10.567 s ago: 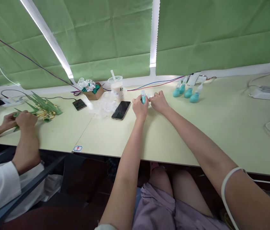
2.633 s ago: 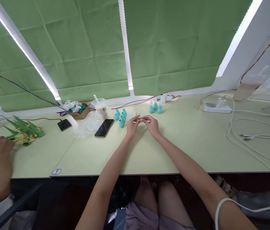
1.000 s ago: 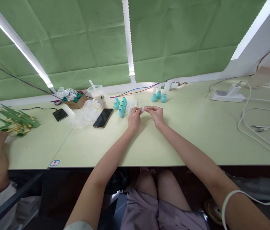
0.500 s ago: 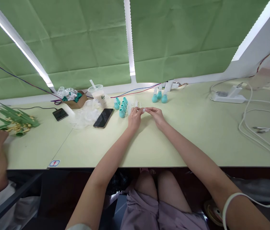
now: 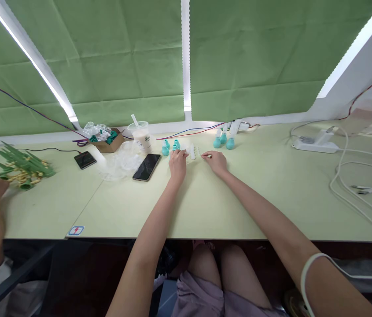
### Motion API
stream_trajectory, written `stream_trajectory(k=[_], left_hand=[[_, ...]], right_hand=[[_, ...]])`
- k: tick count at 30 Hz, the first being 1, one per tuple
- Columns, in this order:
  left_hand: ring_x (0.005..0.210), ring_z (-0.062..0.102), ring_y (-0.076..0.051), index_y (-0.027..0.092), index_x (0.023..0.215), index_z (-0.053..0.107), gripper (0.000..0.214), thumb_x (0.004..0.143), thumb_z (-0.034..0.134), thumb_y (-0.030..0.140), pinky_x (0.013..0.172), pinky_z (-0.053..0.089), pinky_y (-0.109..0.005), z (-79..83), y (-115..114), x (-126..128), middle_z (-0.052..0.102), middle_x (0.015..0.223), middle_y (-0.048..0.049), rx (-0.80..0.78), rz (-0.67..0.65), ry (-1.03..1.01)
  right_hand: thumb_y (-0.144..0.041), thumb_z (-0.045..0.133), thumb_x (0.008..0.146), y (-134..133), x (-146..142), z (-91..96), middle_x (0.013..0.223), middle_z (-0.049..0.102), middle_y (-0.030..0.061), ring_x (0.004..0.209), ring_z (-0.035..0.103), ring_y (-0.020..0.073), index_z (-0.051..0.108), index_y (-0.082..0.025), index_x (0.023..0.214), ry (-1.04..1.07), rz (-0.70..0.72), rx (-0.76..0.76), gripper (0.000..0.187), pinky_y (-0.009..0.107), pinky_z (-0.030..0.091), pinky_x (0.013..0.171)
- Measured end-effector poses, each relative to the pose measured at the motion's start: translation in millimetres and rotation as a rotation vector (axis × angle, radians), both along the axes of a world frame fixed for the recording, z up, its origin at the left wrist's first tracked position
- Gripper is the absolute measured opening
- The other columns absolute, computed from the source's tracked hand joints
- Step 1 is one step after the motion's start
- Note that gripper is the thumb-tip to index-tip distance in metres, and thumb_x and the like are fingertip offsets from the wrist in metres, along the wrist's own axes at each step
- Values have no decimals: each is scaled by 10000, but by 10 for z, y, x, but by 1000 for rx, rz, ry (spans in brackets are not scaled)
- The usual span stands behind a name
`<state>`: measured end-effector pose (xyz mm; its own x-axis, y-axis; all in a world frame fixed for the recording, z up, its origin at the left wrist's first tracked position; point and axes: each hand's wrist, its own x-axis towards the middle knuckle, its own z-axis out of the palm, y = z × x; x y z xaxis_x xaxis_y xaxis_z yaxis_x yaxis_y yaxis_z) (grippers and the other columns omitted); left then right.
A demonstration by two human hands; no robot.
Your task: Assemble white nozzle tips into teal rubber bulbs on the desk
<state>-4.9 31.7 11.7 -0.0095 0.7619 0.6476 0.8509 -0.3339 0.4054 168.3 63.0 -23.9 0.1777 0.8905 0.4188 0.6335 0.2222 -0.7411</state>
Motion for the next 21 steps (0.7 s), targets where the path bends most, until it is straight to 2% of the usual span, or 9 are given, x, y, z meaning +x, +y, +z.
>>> stream_trajectory(k=[5, 8, 13, 18, 21], left_hand=[[934, 516, -216, 186, 967, 643, 231, 902, 423, 200, 650, 412, -276, -49, 33, -10, 596, 921, -107, 3, -10, 34], [960, 498, -205, 197, 997, 631, 245, 909, 403, 190, 640, 411, -256, -66, 35, 13, 571, 956, -103, 6, -27, 70], [977, 465, -206, 224, 1036, 625, 294, 895, 388, 121, 608, 392, -246, -101, 34, 33, 547, 1019, -94, -21, -27, 144], [977, 476, -207, 215, 1028, 633, 290, 891, 397, 117, 630, 398, -258, -132, 48, 20, 554, 1004, -94, -54, -58, 179], [956, 501, -203, 201, 982, 640, 236, 884, 436, 135, 653, 397, -266, -133, 59, 30, 587, 948, -87, -64, -77, 197]], right_hand=[[-250, 609, 736, 96, -152, -1, 779, 719, -3, 710, 621, 182, 701, -283, 813, -155, -69, 10, 125, 326, 429, 715], [-245, 609, 732, 117, -152, -29, 742, 716, -9, 698, 619, 178, 696, -281, 809, -210, -73, 37, 121, 330, 415, 734], [-224, 587, 746, 106, -146, -26, 783, 722, 0, 766, 628, 192, 689, -268, 843, -258, -80, -15, 148, 360, 387, 799], [-236, 570, 762, 96, -133, -4, 813, 719, 14, 776, 623, 203, 685, -257, 849, -196, -61, -33, 146, 374, 377, 814], [-251, 509, 808, 33, -118, 55, 890, 712, 29, 700, 612, 187, 679, -241, 910, -101, -99, 61, 198, 369, 390, 803]])
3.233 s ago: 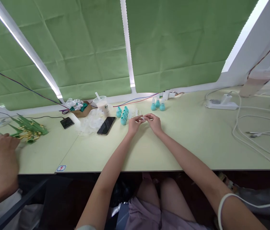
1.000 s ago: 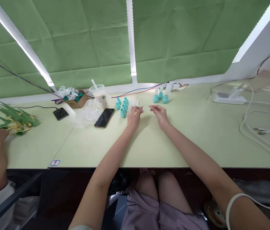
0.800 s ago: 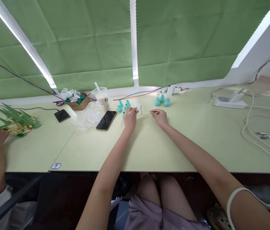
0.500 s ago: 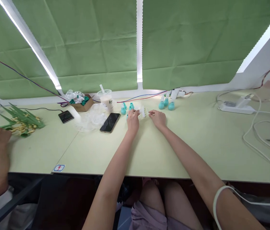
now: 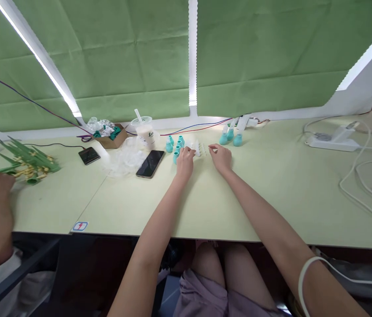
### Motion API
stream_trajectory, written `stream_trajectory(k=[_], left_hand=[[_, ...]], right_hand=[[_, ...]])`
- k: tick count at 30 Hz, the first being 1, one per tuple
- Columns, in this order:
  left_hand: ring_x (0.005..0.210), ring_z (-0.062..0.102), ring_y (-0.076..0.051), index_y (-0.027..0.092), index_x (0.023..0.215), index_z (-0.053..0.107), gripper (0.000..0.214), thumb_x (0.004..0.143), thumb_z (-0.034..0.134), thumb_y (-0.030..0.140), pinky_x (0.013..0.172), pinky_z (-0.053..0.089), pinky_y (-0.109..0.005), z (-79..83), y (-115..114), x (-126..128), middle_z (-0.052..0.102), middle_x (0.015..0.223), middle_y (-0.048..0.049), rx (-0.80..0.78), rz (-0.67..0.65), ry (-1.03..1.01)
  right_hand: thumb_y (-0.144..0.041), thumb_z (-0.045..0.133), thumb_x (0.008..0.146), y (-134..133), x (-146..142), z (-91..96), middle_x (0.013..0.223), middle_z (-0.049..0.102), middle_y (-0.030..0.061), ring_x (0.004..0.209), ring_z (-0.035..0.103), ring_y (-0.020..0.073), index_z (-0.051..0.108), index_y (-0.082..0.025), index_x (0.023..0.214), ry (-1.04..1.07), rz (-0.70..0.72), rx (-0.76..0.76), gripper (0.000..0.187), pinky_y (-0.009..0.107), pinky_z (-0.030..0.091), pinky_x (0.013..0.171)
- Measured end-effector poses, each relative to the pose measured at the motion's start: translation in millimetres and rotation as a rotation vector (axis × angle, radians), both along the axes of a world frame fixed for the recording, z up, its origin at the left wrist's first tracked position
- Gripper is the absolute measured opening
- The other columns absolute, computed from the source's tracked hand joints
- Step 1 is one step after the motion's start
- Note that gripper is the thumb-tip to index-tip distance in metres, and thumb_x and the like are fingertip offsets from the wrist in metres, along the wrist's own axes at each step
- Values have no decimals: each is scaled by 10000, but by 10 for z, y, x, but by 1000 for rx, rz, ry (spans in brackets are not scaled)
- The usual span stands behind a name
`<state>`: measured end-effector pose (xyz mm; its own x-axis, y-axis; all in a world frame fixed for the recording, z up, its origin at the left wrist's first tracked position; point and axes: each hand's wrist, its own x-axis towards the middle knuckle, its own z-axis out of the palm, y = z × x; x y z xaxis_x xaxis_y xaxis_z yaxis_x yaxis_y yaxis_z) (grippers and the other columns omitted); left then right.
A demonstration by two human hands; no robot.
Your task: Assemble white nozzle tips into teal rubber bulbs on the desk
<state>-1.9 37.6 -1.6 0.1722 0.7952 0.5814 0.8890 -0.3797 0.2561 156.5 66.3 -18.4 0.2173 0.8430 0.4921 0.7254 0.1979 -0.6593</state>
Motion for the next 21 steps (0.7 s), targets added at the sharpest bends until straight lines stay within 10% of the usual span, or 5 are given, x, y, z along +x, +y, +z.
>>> stream_trajectory(k=[8, 21], left_hand=[[913, 538, -197, 196, 937, 581, 116, 876, 482, 186, 694, 391, -267, 69, -50, 27, 628, 879, -74, 14, -1, -52], [931, 546, -170, 213, 1156, 445, 281, 878, 476, 228, 747, 416, -269, 180, -123, 37, 614, 1003, -52, 87, -26, -253]], right_hand=[[-196, 589, 744, -278, -193, 203, 999, 687, -4, 838, 621, 183, 612, -280, 1120, -123, 485, 140, 386, 329, 416, 835], [-265, 592, 756, -145, -127, 54, 824, 700, -14, 659, 597, 145, 684, -243, 797, -54, 333, 107, 103, 282, 423, 694]])
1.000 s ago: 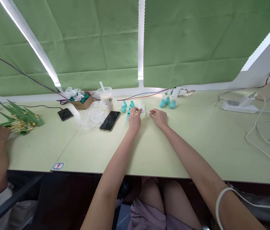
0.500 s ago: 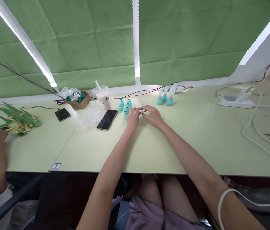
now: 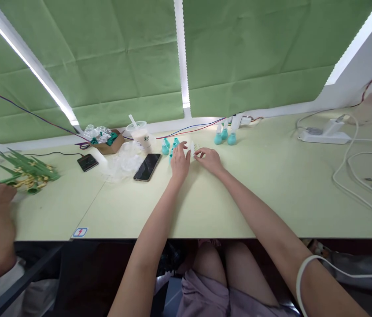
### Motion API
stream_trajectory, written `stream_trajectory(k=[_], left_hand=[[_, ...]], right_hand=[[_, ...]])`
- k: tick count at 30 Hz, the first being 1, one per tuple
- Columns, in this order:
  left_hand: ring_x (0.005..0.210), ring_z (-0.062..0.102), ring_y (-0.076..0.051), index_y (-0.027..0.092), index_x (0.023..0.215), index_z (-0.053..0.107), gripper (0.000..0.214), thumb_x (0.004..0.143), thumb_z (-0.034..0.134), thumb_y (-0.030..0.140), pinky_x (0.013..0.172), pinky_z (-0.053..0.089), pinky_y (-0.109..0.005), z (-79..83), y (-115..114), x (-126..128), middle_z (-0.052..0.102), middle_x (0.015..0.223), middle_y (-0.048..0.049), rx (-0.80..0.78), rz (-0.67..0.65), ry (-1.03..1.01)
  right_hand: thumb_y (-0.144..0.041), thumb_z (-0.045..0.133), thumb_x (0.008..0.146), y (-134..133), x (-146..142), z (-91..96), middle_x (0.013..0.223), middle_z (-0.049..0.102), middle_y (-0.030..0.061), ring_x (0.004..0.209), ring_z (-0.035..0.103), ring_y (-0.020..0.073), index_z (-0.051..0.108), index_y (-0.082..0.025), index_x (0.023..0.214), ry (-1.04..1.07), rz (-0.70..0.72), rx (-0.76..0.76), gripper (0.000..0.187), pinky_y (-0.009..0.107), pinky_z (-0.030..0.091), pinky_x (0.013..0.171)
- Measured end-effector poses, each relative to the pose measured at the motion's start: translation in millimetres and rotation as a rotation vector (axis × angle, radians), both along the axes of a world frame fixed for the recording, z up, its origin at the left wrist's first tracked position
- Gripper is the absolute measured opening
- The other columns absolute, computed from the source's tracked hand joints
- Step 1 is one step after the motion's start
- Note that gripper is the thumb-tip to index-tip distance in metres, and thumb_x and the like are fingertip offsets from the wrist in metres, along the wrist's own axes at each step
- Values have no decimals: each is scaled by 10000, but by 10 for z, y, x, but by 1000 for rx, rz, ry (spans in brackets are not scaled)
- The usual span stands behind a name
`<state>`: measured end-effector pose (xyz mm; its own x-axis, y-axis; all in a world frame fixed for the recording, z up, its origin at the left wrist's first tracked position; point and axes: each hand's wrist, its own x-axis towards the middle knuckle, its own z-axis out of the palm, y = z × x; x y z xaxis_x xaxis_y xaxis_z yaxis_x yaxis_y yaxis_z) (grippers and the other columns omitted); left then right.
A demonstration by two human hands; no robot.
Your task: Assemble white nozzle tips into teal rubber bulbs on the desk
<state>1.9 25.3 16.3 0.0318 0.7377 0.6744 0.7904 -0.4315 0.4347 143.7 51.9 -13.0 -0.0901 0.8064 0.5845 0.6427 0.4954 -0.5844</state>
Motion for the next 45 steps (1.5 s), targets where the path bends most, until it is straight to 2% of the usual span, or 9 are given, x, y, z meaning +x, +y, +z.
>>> stream_trajectory(k=[11, 17, 22, 27, 31, 35, 38, 41, 45], left_hand=[[1006, 530, -185, 208, 1085, 485, 226, 871, 415, 192, 846, 417, -290, 102, 80, -216, 601, 1028, -57, 64, 204, -198], [1023, 517, -197, 207, 1082, 497, 289, 803, 478, 134, 915, 392, -315, 133, 122, -400, 560, 1119, -65, 60, 348, -302], [1069, 504, -198, 168, 1108, 499, 360, 755, 550, 119, 965, 369, -316, 137, 398, -731, 549, 1151, -92, -133, 440, -378], [1157, 457, -246, 180, 1101, 538, 418, 728, 652, 330, 1002, 332, -362, 99, 752, -924, 581, 1136, -99, -351, 367, -151], [1219, 395, -314, 200, 986, 594, 338, 718, 646, 399, 973, 342, -421, -13, 886, -913, 547, 1205, -122, -454, 429, -14], [1112, 491, -264, 206, 988, 563, 270, 756, 593, 341, 929, 382, -375, -53, 874, -855, 600, 1104, -88, -297, 430, -92], [945, 545, -213, 206, 1022, 540, 246, 800, 527, 312, 878, 410, -335, 72, 709, -738, 614, 963, -61, -44, 402, -159], [980, 497, -245, 211, 996, 594, 247, 790, 553, 342, 899, 396, -372, 245, 425, -513, 562, 972, -88, 172, 376, -45], [1015, 478, -269, 222, 963, 623, 207, 786, 577, 317, 876, 402, -398, 282, 104, -179, 514, 1041, -110, 210, 249, 234]], right_hand=[[-196, 562, 784, 24, 2, -49, 849, 699, -26, 669, 584, 135, 642, -243, 938, -150, -35, -22, 180, 310, 326, 772], [-244, 527, 813, -12, 5, -21, 994, 627, 31, 721, 559, 148, 564, -230, 1118, -149, -90, 102, 307, 303, 316, 748], [-197, 467, 838, -13, 16, -8, 945, 607, 35, 750, 553, 160, 565, -207, 1093, -98, -137, 170, 274, 295, 323, 737], [-138, 414, 851, 4, -8, -10, 956, 622, 48, 772, 560, 164, 583, -202, 1049, -145, -103, 196, 268, 295, 319, 727], [-113, 415, 848, -2, -27, 7, 970, 636, 46, 789, 570, 161, 592, -203, 1034, -195, -68, 218, 272, 297, 319, 721], [-112, 411, 850, -4, -25, 13, 960, 642, 43, 772, 574, 155, 604, -202, 997, -184, -60, 217, 259, 296, 330, 725], [-149, 413, 863, -25, -19, 31, 939, 636, 32, 705, 565, 137, 604, -206, 1003, -108, -53, 221, 244, 293, 349, 732], [-291, 448, 880, -66, -34, 89, 927, 622, 27, 638, 550, 122, 579, -211, 1083, 57, -11, 194, 255, 284, 389, 725], [-467, 479, 842, -89, -92, 193, 971, 619, 34, 636, 568, 124, 524, -218, 1211, 368, 84, 89, 447, 266, 440, 650]])
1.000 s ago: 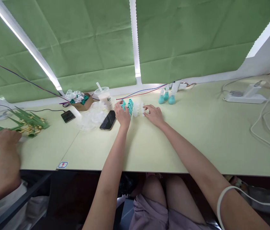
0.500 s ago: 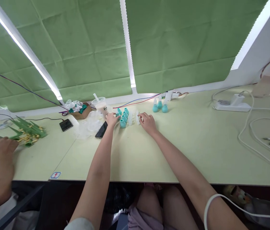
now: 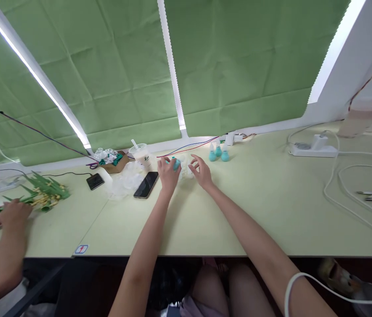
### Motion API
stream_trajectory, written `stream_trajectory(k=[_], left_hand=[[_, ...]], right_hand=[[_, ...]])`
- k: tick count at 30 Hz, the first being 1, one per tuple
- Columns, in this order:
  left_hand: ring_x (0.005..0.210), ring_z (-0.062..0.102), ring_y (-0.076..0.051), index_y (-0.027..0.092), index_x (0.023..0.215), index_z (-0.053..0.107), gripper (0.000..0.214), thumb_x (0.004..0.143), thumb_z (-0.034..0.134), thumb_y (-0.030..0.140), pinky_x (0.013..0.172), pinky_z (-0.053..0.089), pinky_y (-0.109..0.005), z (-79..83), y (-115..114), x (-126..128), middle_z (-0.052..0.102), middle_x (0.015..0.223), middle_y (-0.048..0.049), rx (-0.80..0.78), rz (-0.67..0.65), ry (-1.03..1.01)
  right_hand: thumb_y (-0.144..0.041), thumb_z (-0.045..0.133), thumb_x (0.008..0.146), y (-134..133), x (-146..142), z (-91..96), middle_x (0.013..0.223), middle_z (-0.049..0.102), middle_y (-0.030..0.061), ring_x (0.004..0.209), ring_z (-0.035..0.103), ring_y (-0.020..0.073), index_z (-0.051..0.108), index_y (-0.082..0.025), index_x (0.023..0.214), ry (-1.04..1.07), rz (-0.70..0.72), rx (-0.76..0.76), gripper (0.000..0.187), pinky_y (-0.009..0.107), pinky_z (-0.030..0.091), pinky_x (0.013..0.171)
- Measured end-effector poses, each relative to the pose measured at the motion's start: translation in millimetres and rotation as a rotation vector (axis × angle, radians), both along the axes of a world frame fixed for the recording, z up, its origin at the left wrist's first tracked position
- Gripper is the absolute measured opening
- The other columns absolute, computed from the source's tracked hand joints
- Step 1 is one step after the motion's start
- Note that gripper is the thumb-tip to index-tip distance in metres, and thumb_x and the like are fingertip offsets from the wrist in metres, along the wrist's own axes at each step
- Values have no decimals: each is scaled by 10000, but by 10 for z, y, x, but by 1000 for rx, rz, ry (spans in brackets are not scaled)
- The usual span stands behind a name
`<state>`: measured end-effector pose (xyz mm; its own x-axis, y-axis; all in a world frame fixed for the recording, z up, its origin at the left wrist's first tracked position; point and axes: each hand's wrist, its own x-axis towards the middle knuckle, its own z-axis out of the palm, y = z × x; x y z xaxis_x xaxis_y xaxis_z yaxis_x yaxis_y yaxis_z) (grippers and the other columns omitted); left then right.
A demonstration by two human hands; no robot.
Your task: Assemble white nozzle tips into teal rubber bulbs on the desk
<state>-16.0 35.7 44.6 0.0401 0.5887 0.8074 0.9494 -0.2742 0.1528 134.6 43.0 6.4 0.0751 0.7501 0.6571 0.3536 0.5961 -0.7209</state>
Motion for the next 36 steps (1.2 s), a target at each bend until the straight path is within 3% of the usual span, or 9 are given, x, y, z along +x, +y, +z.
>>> stream_trajectory(k=[2, 6, 10, 12, 15, 20, 27, 32, 36], left_hand=[[1020, 496, -260, 214, 952, 609, 171, 796, 566, 272, 846, 418, -375, -69, -64, 94, 524, 1071, -107, -76, -73, 112], [899, 569, -221, 190, 981, 569, 165, 844, 507, 258, 768, 449, -319, -179, -72, 80, 592, 916, -84, -287, -153, 150], [995, 554, -220, 193, 1125, 516, 302, 891, 434, 364, 854, 446, -331, -133, -101, -29, 597, 1010, -94, -322, -345, 146], [999, 551, -219, 197, 1150, 510, 316, 908, 392, 362, 865, 445, -339, -98, -117, -43, 595, 1012, -94, -346, -377, 147], [981, 555, -238, 192, 1103, 541, 282, 901, 413, 341, 851, 446, -355, -75, -119, -5, 602, 961, -98, -369, -303, 138], [950, 573, -254, 190, 1026, 558, 235, 902, 415, 329, 802, 447, -345, -58, -128, 94, 617, 915, -112, -407, -200, 123], [904, 601, -244, 197, 934, 554, 230, 907, 397, 363, 760, 430, -306, -37, -136, 111, 630, 889, -124, -396, -143, 97], [810, 612, -224, 182, 780, 588, 285, 885, 441, 402, 752, 415, -296, 3, -141, -88, 626, 764, -97, -403, 29, -49], [819, 596, -186, 187, 960, 604, 401, 900, 345, 488, 768, 418, -282, 75, 51, -371, 655, 871, -59, -204, 61, -385]], right_hand=[[-499, 516, 803, 16, -29, 34, 933, 643, 31, 639, 571, 132, 602, -220, 1112, 84, 75, -62, 425, 267, 451, 631], [-514, 607, 703, 73, -35, 39, 831, 681, 33, 645, 566, 147, 687, -204, 833, 178, 178, -165, 346, 276, 466, 618], [-491, 649, 661, 127, 11, 14, 762, 678, 35, 643, 563, 151, 689, -185, 776, 254, 251, -195, 329, 286, 474, 629], [-471, 662, 659, 142, 23, 10, 790, 682, 42, 659, 567, 155, 693, -185, 784, 262, 237, -168, 314, 293, 474, 646], [-474, 640, 691, 135, 11, 24, 803, 673, 49, 660, 559, 157, 693, -188, 797, 228, 178, -110, 310, 292, 467, 640], [-500, 529, 795, 39, -57, 77, 724, 613, 40, 618, 505, 151, 674, -199, 805, 66, -38, 23, 334, 286, 448, 627], [-435, 445, 875, -83, -176, 90, 852, 629, 62, 736, 544, 163, 634, -198, 894, 9, -183, 186, 304, 276, 454, 691], [-466, 417, 879, 75, 147, 43, 834, 590, 82, 715, 534, 181, 621, -186, 897, 143, -474, 161, 347, 317, 455, 685], [-463, 433, 872, 216, 414, -120, 868, 592, 90, 744, 540, 197, 619, -184, 942, 156, -546, 113, 342, 340, 449, 700]])
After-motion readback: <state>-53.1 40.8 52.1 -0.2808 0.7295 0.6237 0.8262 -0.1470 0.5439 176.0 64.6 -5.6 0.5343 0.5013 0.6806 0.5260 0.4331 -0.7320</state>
